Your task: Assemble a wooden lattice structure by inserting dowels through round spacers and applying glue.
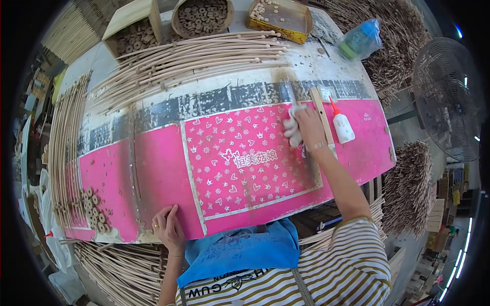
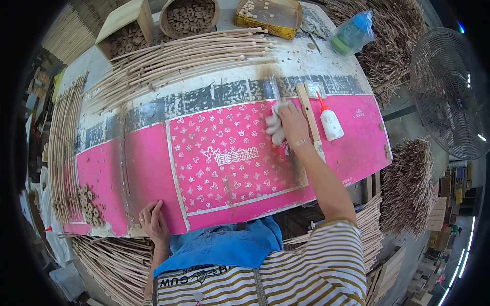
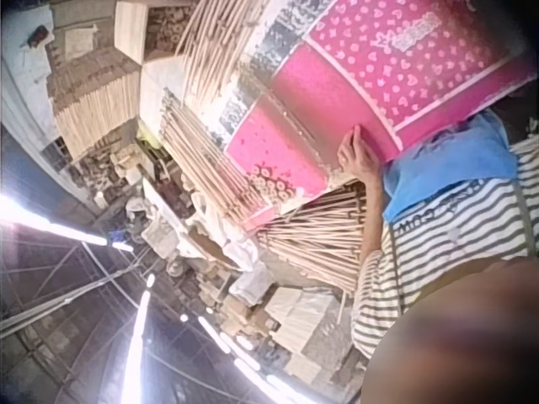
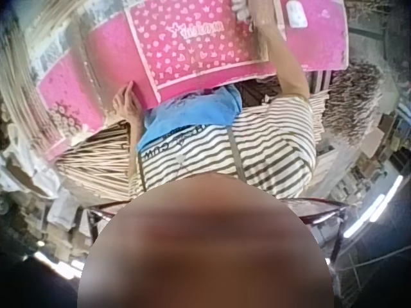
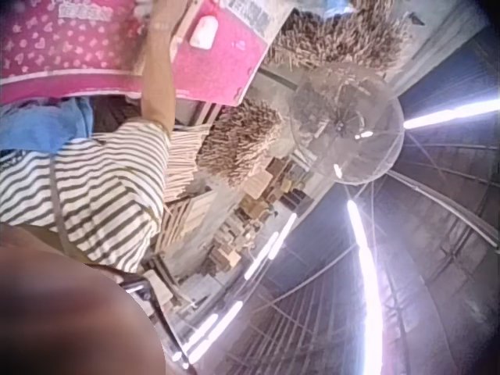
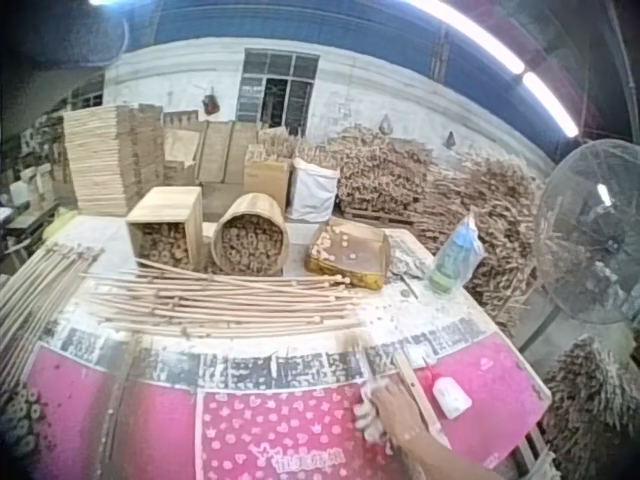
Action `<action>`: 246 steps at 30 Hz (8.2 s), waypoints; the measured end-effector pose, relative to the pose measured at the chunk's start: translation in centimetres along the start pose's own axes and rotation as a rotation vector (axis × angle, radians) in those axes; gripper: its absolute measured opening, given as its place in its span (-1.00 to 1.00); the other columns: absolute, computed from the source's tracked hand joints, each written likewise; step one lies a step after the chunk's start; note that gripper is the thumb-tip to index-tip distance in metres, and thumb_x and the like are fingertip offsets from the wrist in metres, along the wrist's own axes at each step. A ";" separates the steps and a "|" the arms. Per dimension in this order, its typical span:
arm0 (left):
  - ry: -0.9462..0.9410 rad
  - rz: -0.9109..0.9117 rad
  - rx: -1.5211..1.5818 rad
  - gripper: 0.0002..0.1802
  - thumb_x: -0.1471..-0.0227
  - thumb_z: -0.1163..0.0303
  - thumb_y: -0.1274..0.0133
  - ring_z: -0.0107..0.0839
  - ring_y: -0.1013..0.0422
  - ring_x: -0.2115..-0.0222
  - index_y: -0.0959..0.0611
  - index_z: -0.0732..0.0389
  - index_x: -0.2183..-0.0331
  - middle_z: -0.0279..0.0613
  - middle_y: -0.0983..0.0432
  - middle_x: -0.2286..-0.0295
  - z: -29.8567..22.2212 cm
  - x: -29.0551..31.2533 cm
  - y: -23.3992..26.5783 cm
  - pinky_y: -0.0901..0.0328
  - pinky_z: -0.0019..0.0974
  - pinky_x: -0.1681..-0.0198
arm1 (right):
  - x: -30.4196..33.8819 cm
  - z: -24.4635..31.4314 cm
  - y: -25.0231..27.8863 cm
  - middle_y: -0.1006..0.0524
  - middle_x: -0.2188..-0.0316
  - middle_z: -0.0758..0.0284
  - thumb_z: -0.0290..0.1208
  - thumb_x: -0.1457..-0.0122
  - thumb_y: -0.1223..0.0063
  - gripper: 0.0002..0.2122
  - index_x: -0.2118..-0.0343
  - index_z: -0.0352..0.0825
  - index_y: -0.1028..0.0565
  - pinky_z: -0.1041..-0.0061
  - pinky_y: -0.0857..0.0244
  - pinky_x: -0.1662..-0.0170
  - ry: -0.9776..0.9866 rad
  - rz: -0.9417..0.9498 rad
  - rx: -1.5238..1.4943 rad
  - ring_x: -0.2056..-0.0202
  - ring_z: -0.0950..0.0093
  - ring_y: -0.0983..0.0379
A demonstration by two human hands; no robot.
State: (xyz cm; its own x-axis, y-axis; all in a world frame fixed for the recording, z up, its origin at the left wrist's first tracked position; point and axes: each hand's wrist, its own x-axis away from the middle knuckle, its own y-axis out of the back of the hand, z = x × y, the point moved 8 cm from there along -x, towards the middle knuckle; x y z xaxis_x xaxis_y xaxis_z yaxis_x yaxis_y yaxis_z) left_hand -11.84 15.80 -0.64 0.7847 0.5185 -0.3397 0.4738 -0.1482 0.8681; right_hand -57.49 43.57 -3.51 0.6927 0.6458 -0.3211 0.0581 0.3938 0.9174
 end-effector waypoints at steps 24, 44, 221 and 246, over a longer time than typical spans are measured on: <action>0.029 -0.070 -0.062 -0.65 -0.02 0.56 -0.15 -0.17 -0.48 0.15 -0.76 0.11 0.12 -0.25 -0.59 0.16 -0.2 1.0 1.5 -0.30 -0.11 0.09 | -14.7 -0.9 -6.4 -0.57 0.16 0.15 -0.44 -0.26 -0.06 -0.88 0.27 -0.32 -0.61 0.17 -0.51 0.07 -0.126 -0.061 0.257 0.10 0.14 -0.54; 0.288 -0.395 0.385 -0.66 -0.14 0.59 -0.11 -0.11 -0.50 0.12 -0.69 0.21 0.03 -0.07 -0.59 0.16 4.3 2.6 3.9 -0.33 -0.12 0.01 | -6.6 33.1 -6.9 -0.50 0.40 0.22 -0.39 -0.20 -0.26 -0.86 0.28 -0.35 -0.61 0.34 -0.37 0.25 0.294 0.150 -0.818 0.31 0.28 -0.51; -0.603 0.313 -0.333 -0.38 -0.06 0.49 -0.10 -0.21 -0.55 0.28 -0.44 0.16 -0.19 -0.17 -0.50 0.30 -14.8 -25.4 -13.7 -0.36 -0.11 0.18 | -23.5 9.8 -6.2 -0.44 -0.25 0.19 -0.43 -0.09 -0.29 -0.30 -0.34 -0.28 -0.30 0.03 -0.18 -0.33 0.099 0.322 0.059 -0.29 0.20 -0.32; -0.531 0.493 -0.138 -0.04 0.08 0.56 -0.19 -0.06 -0.57 0.33 -0.26 0.20 -0.38 -0.03 -0.54 0.29 -18.9 -18.5 -9.1 -0.39 -0.01 0.19 | -12.2 15.1 -3.8 -0.64 0.38 0.29 -0.15 -0.17 -0.27 -0.77 0.17 -0.10 -0.59 0.11 -0.45 0.23 0.645 0.561 -0.227 0.28 0.15 -0.61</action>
State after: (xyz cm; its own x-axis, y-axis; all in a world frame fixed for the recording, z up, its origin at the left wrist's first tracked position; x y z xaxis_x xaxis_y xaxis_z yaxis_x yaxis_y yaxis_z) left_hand -38.22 23.52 4.63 0.9980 -0.0635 0.0026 -0.0110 -0.1330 0.9911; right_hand -55.35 24.28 0.45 0.0315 0.9991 0.0287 -0.3603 -0.0154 0.9327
